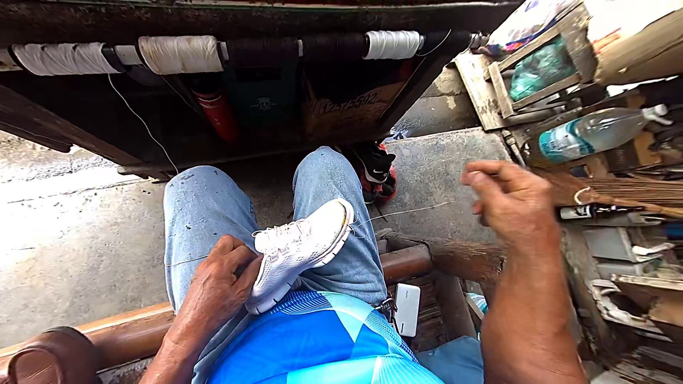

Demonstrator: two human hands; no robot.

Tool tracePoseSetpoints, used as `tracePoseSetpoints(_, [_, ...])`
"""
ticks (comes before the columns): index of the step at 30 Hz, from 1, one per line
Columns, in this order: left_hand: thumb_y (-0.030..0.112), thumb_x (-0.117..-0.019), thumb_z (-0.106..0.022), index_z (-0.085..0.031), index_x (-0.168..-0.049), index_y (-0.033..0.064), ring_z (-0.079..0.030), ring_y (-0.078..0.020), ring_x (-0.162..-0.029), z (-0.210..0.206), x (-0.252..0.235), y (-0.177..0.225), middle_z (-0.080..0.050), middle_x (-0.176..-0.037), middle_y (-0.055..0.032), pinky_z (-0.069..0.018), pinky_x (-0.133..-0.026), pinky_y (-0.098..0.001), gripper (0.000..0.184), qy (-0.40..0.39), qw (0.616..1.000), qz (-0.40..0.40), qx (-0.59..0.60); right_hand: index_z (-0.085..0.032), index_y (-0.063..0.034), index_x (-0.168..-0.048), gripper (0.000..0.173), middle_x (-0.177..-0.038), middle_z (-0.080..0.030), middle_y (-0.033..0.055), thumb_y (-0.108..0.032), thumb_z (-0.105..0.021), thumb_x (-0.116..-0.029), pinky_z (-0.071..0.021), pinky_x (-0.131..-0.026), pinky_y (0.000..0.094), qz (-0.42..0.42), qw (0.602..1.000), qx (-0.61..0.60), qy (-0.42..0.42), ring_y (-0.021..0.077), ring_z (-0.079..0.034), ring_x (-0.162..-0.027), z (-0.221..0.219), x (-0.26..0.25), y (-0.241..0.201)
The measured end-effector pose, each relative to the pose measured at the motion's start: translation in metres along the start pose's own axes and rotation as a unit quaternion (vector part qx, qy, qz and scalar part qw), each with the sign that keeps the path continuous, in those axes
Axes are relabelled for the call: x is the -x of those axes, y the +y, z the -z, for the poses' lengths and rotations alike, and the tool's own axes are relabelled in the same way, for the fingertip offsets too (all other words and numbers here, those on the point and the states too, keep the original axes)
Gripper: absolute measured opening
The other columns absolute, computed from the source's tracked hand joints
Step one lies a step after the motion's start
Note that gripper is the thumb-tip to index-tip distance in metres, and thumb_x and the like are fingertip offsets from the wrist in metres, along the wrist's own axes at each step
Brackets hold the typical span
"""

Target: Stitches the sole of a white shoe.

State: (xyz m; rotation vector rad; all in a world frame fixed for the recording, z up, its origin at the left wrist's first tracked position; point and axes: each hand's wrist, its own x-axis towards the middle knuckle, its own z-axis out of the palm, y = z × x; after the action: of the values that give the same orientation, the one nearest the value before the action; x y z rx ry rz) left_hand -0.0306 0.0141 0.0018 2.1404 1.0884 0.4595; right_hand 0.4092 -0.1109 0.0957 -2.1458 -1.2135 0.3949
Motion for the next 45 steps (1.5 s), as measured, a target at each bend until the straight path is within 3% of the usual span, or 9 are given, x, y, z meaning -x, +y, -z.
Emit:
tracePoseSetpoints(3, [0.035,-0.0980,-0.056,-0.070,-0.077,0.0161,-0.056,-0.0058,-0.084,-0.002,0.000,0.002,-0.058,-0.087,0.0023,-0.0456,-0.071,-0.0225,0.032,0.013,1.000,-0.012,0.002,-0.067,-0.0051,-0.130,0.033,-0.099,-0.072,0.0067,-0.020,-0.055,-0.1032,-0.0527,-0.051,0.0310,0.089,0.983,-0.118,-0.112,0.0111,-0.060,-0.061,-0.060,0.004,-0.048])
tracePoseSetpoints(8, [0.033,-0.1034,-0.057,-0.067,-0.078,0.0025,-0.062,-0.0272,-0.085,0.033,0.019,-0.014,-0.063,-0.090,-0.0155,-0.0524,-0.072,-0.0421,0.041,0.097,0.990,-0.018,-0.097,-0.070,-0.0121,-0.131,0.033,-0.105,-0.075,-0.0019,-0.029,-0.057,-0.1059,-0.0598,-0.079,0.0264,0.166,0.942,-0.165,-0.239,0.0030,-0.069,-0.088,-0.122,0.002,-0.081])
tracePoseSetpoints(12, [0.040,-0.1056,-0.053,-0.067,-0.089,-0.0060,-0.062,-0.0347,-0.097,0.100,0.062,-0.097,-0.063,-0.108,-0.0271,-0.0496,-0.088,-0.0509,0.051,0.174,0.964,0.131,-0.151,-0.072,-0.0080,-0.126,0.030,-0.094,-0.074,-0.0003,-0.024,-0.060,-0.1043,-0.0564,-0.062,0.0225,0.135,0.933,-0.220,-0.251,0.0039,-0.065,-0.071,-0.126,0.002,-0.081])
tracePoseSetpoints(15, [0.031,-0.1045,-0.053,-0.069,-0.087,0.0003,-0.063,-0.0084,-0.092,0.102,0.065,-0.098,-0.062,-0.118,-0.0103,-0.0532,-0.083,-0.0250,0.039,0.205,0.970,0.125,0.029,-0.073,-0.0084,-0.125,0.029,-0.096,-0.075,-0.0001,-0.025,-0.060,-0.1046,-0.0565,-0.064,0.0234,0.135,0.940,-0.201,-0.240,0.0037,-0.066,-0.073,-0.128,0.002,-0.086])
tracePoseSetpoints(19, [0.039,-0.1045,-0.054,-0.071,-0.121,0.0090,-0.064,-0.0213,-0.123,0.090,0.045,-0.072,-0.068,-0.131,-0.0065,-0.0506,-0.107,-0.0383,0.038,0.168,0.869,0.047,0.463,-0.075,-0.0087,-0.123,0.030,-0.104,-0.073,0.0010,-0.028,-0.060,-0.1038,-0.0571,-0.076,0.0249,0.153,0.947,-0.180,-0.218,0.0062,-0.067,-0.089,-0.131,0.002,-0.086])
tracePoseSetpoints(22, [0.040,-0.1021,-0.056,-0.076,-0.106,0.0093,-0.062,-0.0277,-0.127,0.087,0.032,-0.051,-0.069,-0.130,-0.0131,-0.0473,-0.111,-0.0439,0.037,0.136,0.767,0.014,0.627,-0.074,-0.0085,-0.123,0.031,-0.100,-0.070,0.0011,-0.028,-0.060,-0.1039,-0.0558,-0.068,0.0229,0.143,0.947,-0.184,-0.221,0.0059,-0.064,-0.081,-0.129,0.003,-0.086])
tracePoseSetpoints(32, [0.022,-0.1076,-0.040,-0.067,-0.102,0.0066,-0.059,-0.0095,-0.060,0.121,0.039,-0.105,-0.060,-0.072,0.0011,-0.0564,-0.063,-0.0255,0.031,0.264,0.732,0.062,0.626,-0.068,-0.0083,-0.132,0.032,-0.085,-0.071,0.0052,-0.025,-0.056,-0.1068,-0.0556,-0.050,0.0239,0.058,0.919,-0.271,-0.280,0.0104,-0.064,-0.058,-0.127,0.008,-0.083])
tracePoseSetpoints(36, [0.015,-0.1070,-0.032,-0.062,-0.084,0.0038,-0.055,-0.0082,-0.053,0.137,0.066,-0.149,-0.058,-0.065,-0.0012,-0.0525,-0.055,-0.0218,0.039,0.319,0.704,0.092,0.628,-0.067,-0.0061,-0.131,0.031,-0.084,-0.071,0.0046,-0.021,-0.058,-0.1061,-0.0525,-0.047,0.0212,0.059,0.916,-0.275,-0.285,0.0078,-0.061,-0.055,-0.127,0.008,-0.085])
tracePoseSetpoints(45, [0.019,-0.1120,-0.025,-0.063,-0.101,0.0055,-0.046,-0.0029,-0.041,0.142,0.089,-0.182,-0.049,-0.054,0.0064,-0.0443,-0.043,-0.0171,0.042,0.411,0.711,0.216,0.529,-0.071,-0.0019,-0.123,0.025,-0.065,-0.059,-0.0002,-0.013,-0.059,-0.1032,-0.0440,-0.046,0.0193,0.096,0.937,-0.239,-0.236,0.0044,-0.049,-0.049,-0.134,0.014,-0.091])
